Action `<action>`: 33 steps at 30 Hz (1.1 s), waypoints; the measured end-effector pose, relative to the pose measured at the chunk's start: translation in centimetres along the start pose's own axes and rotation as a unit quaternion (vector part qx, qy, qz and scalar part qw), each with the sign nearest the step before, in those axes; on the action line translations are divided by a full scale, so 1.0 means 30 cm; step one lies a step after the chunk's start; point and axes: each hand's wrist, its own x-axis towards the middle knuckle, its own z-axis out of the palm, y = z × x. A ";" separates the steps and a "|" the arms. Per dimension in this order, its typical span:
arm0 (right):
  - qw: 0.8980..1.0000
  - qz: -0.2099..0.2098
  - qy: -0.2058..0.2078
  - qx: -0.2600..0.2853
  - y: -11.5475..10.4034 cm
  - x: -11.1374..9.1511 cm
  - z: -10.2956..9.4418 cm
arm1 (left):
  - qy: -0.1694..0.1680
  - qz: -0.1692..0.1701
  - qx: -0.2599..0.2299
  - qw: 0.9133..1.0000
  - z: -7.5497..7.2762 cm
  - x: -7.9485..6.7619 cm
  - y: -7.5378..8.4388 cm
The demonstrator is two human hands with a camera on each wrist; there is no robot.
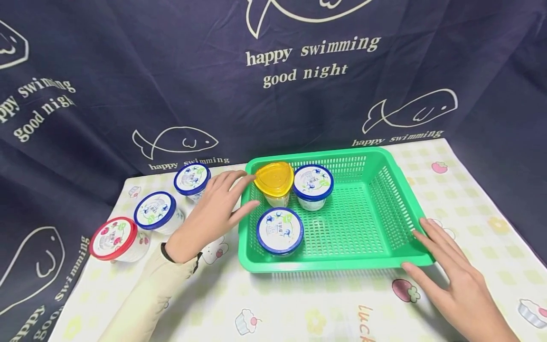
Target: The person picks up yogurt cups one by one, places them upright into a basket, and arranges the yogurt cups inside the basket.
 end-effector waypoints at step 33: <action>1.000 0.000 0.003 -0.004 -0.001 0.005 0.003 | 0.034 -0.082 0.015 0.996 0.006 -0.228 -0.124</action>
